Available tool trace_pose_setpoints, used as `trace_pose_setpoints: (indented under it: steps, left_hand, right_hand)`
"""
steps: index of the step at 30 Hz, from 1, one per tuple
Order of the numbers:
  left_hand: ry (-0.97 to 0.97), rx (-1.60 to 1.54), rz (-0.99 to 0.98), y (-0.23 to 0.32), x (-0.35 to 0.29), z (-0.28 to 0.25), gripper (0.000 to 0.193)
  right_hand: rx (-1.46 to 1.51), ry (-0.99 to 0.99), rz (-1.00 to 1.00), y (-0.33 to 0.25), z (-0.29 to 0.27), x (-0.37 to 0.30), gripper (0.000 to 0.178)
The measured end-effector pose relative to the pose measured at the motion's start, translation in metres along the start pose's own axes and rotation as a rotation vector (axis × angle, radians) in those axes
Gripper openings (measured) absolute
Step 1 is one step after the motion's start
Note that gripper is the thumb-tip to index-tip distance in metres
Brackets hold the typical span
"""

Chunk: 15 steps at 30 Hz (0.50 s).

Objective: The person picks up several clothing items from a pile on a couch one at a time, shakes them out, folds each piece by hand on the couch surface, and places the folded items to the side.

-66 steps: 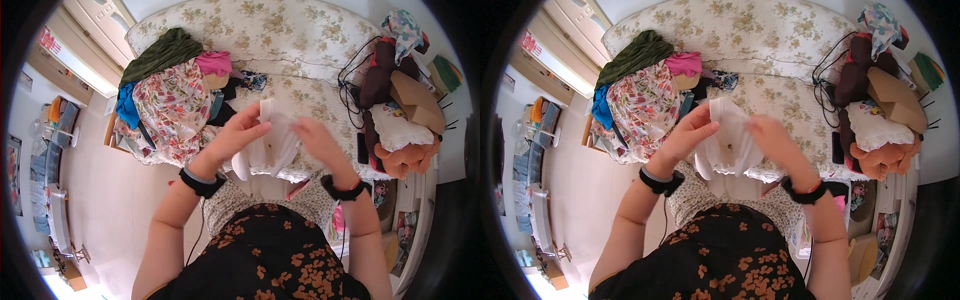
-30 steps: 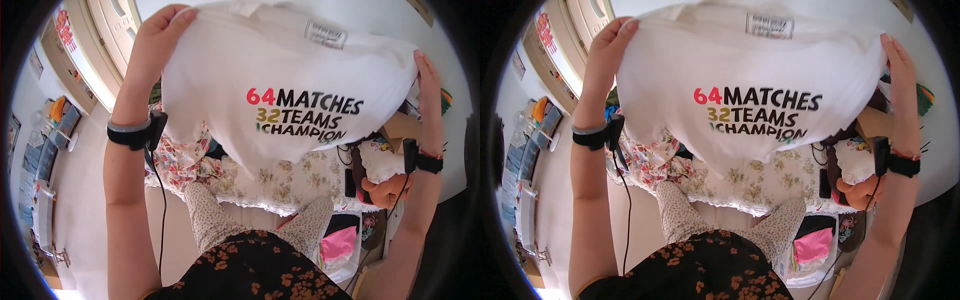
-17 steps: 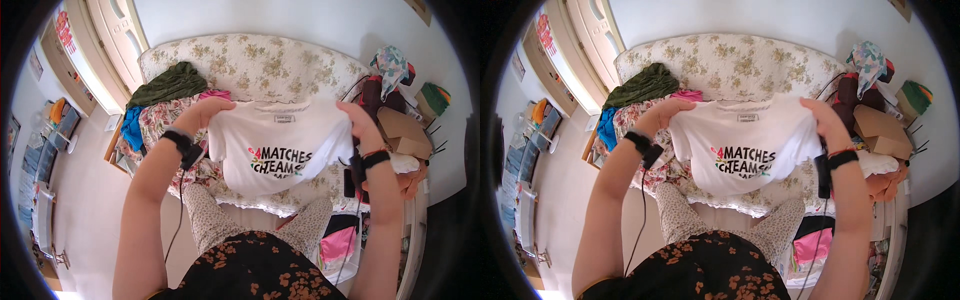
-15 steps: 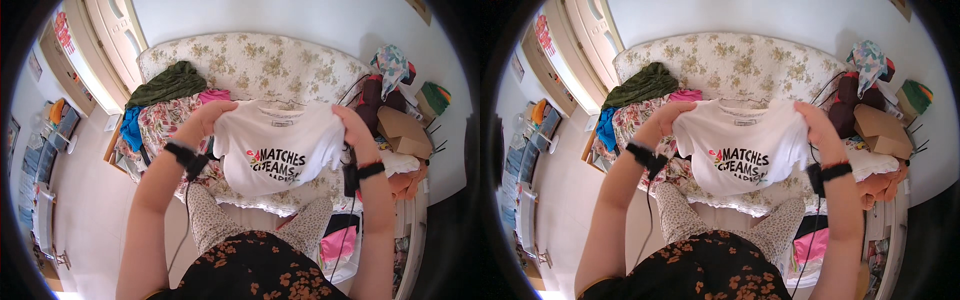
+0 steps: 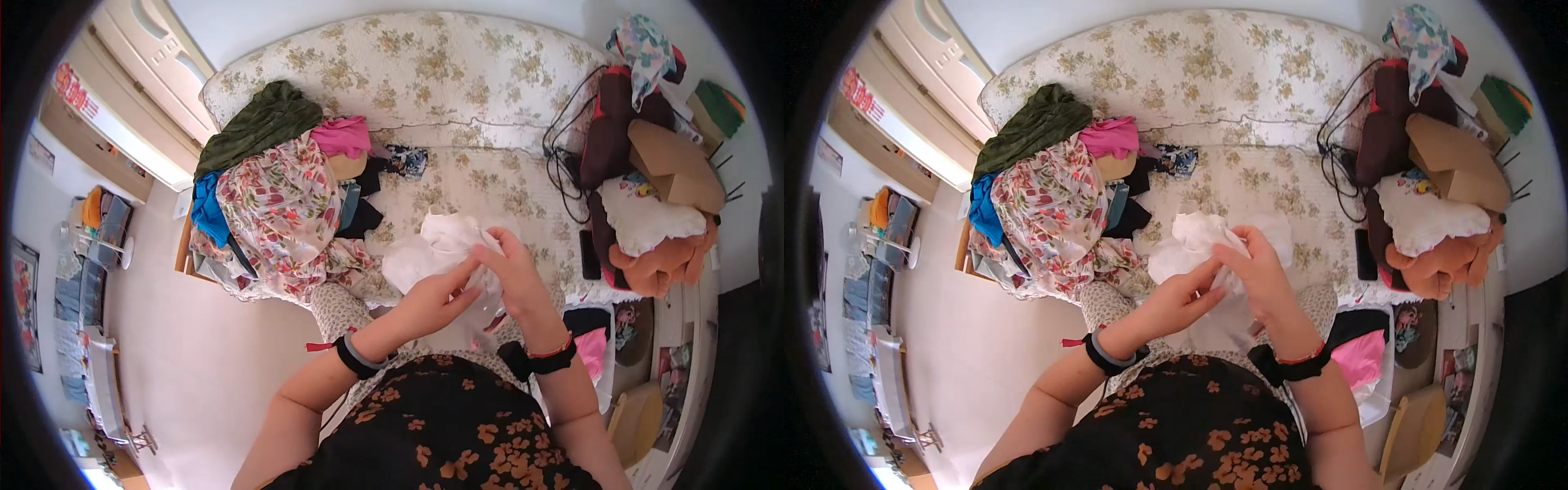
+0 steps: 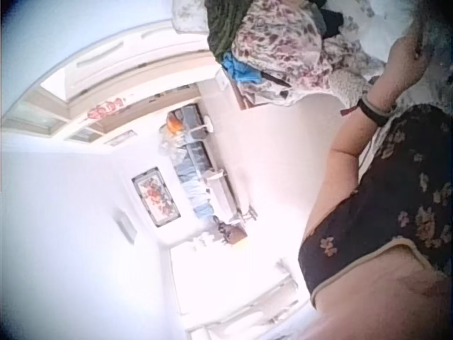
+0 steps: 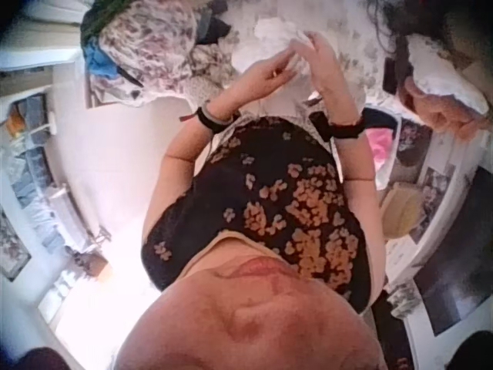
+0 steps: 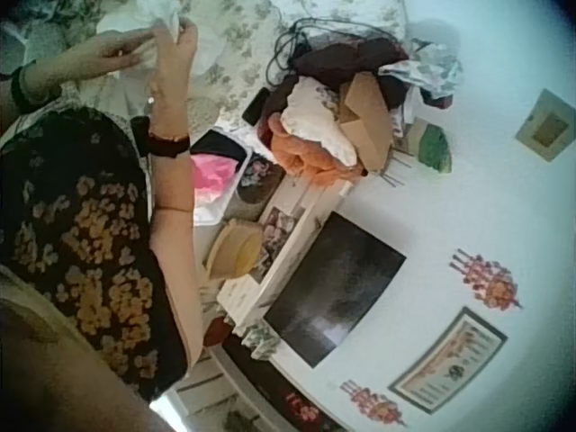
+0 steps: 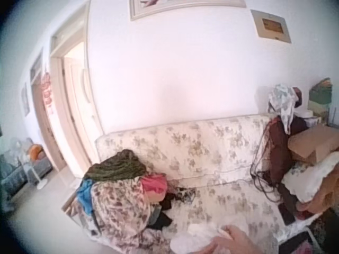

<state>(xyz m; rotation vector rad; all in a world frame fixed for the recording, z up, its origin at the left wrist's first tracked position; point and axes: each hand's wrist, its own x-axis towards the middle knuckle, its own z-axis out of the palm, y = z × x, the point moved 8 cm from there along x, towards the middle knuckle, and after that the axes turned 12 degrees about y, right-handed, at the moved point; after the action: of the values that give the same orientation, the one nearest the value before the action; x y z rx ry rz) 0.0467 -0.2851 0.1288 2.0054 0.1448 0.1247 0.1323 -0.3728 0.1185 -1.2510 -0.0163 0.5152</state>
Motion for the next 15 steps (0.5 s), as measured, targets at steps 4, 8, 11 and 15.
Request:
trace_pose_setpoints:
  steps: [4,8,11,15]
  left_hand:
    - [0.104,0.065,0.366,0.019,-0.002,-0.022,0.055]
    - [0.443,0.246,0.570,0.064,0.009,-0.055,0.045]
    - [0.313,0.265,0.667,0.071,0.018,-0.047,0.036]
    - [0.083,-0.136,0.120,0.038,0.043,-0.035,0.022]
  right_hand:
    - [-0.063,-0.120,0.038,-0.007,-0.003,-0.004,0.020]
    - [-0.276,-0.327,-0.066,-0.027,0.008,-0.016,0.015]
    - [-0.326,-0.497,-0.191,-0.048,0.022,-0.029,0.014]
    - [-0.303,-0.408,-0.244,-0.058,0.003,-0.016,0.016]
